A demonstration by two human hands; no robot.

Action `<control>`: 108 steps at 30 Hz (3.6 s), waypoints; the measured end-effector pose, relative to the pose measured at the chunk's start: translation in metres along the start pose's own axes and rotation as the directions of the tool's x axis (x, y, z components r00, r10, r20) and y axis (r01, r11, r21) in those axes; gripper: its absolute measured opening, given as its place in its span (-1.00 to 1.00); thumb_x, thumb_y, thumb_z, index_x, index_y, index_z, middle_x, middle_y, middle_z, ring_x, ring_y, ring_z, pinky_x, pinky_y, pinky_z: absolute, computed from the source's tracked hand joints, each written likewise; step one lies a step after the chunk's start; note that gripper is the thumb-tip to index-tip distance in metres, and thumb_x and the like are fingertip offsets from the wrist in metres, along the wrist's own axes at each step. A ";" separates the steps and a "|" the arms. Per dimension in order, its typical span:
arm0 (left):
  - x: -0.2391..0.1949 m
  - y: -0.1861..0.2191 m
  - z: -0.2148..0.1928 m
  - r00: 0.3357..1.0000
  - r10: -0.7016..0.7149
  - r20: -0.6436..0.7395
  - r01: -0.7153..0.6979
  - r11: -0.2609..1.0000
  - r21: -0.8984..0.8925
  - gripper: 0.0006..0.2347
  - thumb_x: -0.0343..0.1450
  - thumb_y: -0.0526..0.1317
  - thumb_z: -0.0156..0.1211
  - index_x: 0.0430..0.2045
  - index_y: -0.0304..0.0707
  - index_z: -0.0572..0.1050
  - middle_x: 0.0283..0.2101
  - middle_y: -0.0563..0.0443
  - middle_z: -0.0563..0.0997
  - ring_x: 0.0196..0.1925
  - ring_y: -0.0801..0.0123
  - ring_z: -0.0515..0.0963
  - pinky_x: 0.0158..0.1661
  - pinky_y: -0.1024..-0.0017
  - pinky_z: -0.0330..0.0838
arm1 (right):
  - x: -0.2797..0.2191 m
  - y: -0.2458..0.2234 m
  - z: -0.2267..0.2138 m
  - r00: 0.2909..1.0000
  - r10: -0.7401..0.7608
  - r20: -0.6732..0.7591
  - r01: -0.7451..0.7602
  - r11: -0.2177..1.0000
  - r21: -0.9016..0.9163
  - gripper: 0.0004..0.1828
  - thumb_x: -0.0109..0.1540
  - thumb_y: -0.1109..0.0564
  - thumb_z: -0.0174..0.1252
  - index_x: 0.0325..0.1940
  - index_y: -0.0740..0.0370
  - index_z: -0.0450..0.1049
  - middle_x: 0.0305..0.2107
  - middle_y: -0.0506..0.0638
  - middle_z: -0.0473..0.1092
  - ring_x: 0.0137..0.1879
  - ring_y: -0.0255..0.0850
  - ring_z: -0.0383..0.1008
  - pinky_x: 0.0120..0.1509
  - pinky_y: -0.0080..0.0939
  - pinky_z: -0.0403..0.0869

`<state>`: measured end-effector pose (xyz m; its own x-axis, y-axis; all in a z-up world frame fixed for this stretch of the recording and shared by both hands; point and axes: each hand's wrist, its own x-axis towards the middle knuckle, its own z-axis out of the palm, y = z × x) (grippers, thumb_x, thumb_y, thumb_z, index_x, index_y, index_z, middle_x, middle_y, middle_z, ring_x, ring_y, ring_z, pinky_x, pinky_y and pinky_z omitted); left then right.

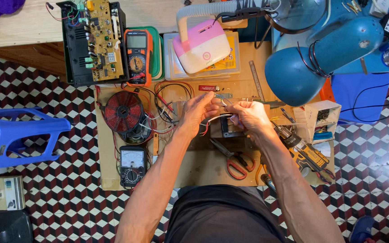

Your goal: The person uses a multimeter to test electrical continuity and resistance on a small transformer and its attached wires. They adjust the multimeter dial, connect the probes to different wire ends, and observe the readings on the display.

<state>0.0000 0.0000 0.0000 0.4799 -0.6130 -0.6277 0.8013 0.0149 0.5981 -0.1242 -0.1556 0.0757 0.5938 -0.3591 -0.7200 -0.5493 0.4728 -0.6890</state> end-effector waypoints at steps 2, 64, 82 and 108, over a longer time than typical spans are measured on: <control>-0.017 0.006 0.007 0.999 0.046 0.012 -0.046 0.999 -0.005 -0.54 0.46 -0.17 0.29 0.18 -0.55 0.40 -0.01 -0.18 0.60 -0.12 0.34 0.63 -0.05 0.43 0.56 | -0.001 0.002 0.005 0.999 -0.008 -0.032 0.007 1.000 -0.011 -0.82 0.24 0.12 0.24 -0.37 0.28 0.59 -0.70 -0.07 0.38 -0.67 -0.42 0.23 -0.60 -0.41 0.16; -0.063 0.021 0.003 0.998 -0.025 0.056 0.015 0.983 0.184 -0.58 0.42 0.00 0.26 0.05 -0.31 0.54 -0.07 -0.08 0.67 -0.05 0.38 0.68 -0.03 0.47 0.59 | -0.070 0.050 0.002 0.961 -0.234 -0.146 0.242 0.969 0.041 -0.71 0.38 0.12 0.06 0.07 0.36 0.53 -0.33 0.04 0.54 -0.46 -0.42 0.39 -0.43 -0.49 0.35; -0.061 0.017 0.000 0.995 -0.006 0.097 -0.010 0.986 0.166 -0.61 0.45 -0.07 0.24 0.09 -0.32 0.53 -0.07 -0.01 0.66 -0.06 0.43 0.66 -0.04 0.50 0.57 | -0.065 0.057 -0.001 0.961 -0.242 -0.136 0.250 0.967 0.042 -0.71 0.38 0.12 0.06 0.07 0.36 0.53 -0.33 0.04 0.54 -0.43 -0.40 0.41 -0.41 -0.48 0.35; -0.056 0.020 0.005 0.992 0.011 0.129 -0.013 1.000 0.011 -0.68 0.44 -0.26 0.30 0.05 -0.43 0.51 -0.12 -0.08 0.67 -0.10 0.41 0.68 -0.05 0.52 0.56 | -0.065 0.057 -0.001 0.962 -0.238 -0.134 0.247 0.968 0.052 -0.73 0.38 0.12 0.06 0.02 0.36 0.53 -0.33 0.01 0.54 -0.41 -0.41 0.41 -0.39 -0.48 0.37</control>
<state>-0.0128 0.0310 0.0497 0.4389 -0.7093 -0.5516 0.7912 0.0142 0.6113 -0.1954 -0.1061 0.0831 0.6232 -0.5662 -0.5395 -0.3543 0.4106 -0.8402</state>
